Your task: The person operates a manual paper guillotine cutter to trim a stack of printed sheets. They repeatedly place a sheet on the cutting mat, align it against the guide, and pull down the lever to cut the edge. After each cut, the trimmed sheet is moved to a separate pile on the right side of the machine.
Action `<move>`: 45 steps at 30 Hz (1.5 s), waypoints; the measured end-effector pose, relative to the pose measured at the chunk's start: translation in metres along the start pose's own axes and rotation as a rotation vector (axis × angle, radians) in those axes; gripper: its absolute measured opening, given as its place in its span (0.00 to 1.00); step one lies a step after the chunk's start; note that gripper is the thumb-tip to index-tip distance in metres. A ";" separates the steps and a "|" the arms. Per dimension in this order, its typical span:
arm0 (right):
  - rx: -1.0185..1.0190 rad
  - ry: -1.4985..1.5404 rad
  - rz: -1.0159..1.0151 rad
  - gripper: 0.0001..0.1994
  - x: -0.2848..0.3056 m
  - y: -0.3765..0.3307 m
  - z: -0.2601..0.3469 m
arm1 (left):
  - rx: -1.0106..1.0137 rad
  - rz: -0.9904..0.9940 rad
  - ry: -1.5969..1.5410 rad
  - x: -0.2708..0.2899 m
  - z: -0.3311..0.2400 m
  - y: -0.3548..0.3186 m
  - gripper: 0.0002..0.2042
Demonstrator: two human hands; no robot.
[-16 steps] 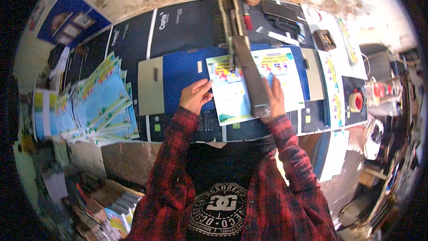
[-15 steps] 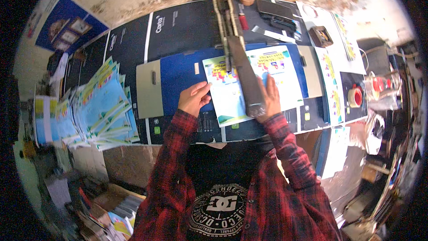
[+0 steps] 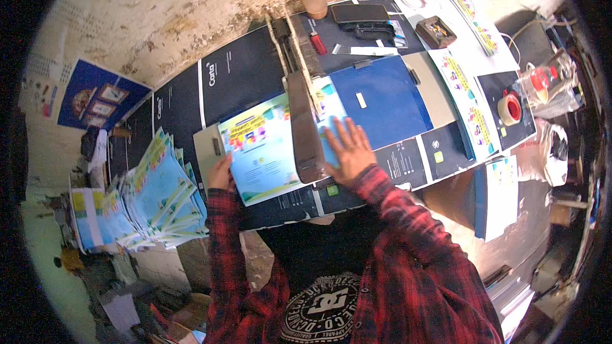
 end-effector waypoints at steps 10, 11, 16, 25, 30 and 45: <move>-0.021 -0.038 -0.105 0.39 0.005 0.019 0.002 | -0.160 -0.113 -0.015 0.007 -0.005 0.014 0.12; -0.020 -0.038 -0.094 0.38 0.010 0.017 -0.004 | -0.177 -0.126 -0.005 0.001 -0.003 0.018 0.12; -0.044 -0.049 -0.068 0.37 0.020 0.012 -0.031 | -0.166 -0.144 0.041 -0.031 0.000 0.012 0.13; -0.134 -0.035 -0.031 0.38 0.019 0.019 -0.028 | -0.260 -0.158 0.201 -0.031 -0.011 0.017 0.16; -0.174 -0.086 -0.044 0.39 0.017 0.021 -0.024 | -0.465 -0.261 0.654 -0.045 -0.061 -0.019 0.21; 0.243 0.352 -0.505 0.27 0.274 0.034 0.060 | -0.851 -0.052 1.383 -0.184 -0.021 -0.106 0.37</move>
Point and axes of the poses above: each hand's wrist, its own y-axis towards the middle knuckle, its own x-axis out of the back of the hand, z = x × y, the point moved 10 cm from there along y, towards the middle knuckle, and after that the axes turned 5 degrees about z, right-handed, at the moved point
